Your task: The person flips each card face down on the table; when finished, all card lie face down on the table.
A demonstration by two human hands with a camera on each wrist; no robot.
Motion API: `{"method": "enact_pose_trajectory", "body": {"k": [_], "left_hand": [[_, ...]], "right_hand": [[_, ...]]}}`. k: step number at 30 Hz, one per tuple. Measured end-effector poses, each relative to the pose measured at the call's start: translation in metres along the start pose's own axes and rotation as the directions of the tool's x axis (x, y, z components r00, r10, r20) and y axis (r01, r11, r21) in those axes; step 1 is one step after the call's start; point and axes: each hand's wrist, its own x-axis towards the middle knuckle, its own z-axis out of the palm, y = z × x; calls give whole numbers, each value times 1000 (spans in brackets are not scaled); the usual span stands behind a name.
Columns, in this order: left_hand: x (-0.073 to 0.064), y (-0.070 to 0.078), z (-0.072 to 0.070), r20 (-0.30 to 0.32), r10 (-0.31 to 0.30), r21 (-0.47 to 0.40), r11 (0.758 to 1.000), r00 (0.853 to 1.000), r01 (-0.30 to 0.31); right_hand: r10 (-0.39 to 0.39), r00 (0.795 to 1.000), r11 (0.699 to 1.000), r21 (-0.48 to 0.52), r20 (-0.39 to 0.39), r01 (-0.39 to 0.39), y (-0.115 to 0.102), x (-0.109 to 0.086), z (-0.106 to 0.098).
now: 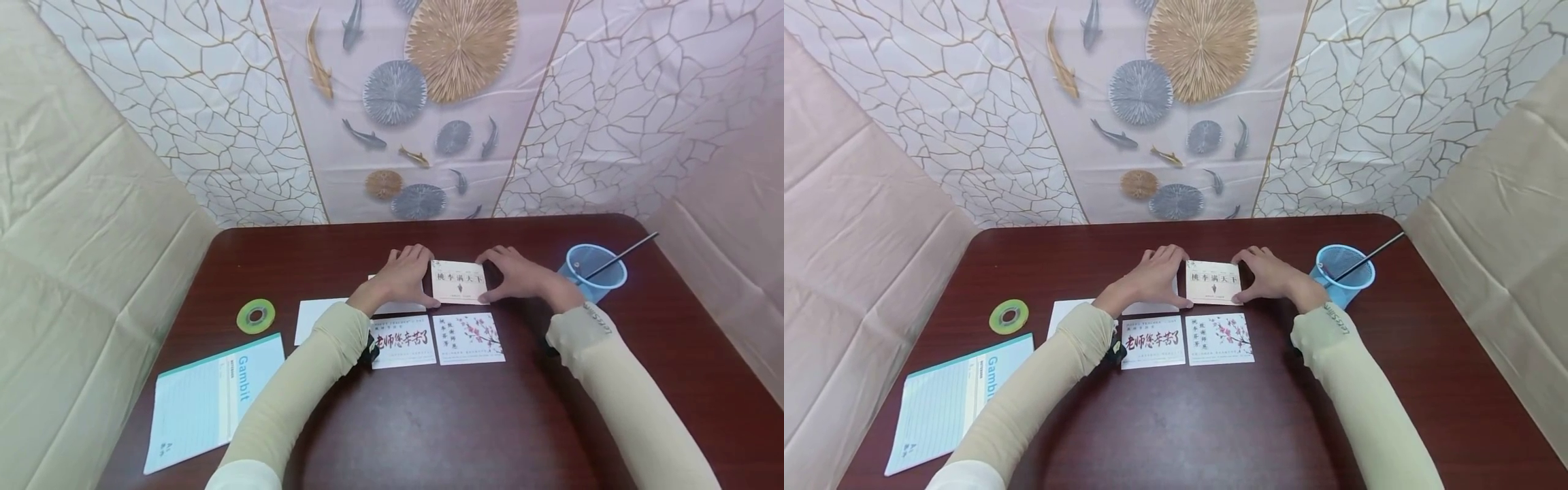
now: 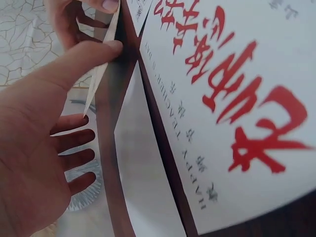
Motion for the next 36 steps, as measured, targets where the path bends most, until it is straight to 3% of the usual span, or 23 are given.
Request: {"method": "enact_pose_trajectory", "body": {"k": [6, 13, 23, 36], "left_hand": [[-5, -5, -5, 4, -7, -61, 998, 1000, 7], [-9, -8, -8, -18, 13, -55, 998, 1000, -14], [1, 14, -8, -107, 93, -64, 993, 990, -101], [-2, 23, -22, -84, 82, 27, 996, 993, -80]], "right_hand": [[-40, 999, 999, 28, -7, 40, 3, -3, 0], [-105, 992, 992, 64, -74, 110, -10, -5, 0], [-249, 958, 956, 122, -140, 267, -39, 1, 2], [-245, 953, 959, 100, -175, 265, -44, -1, -1]]}}
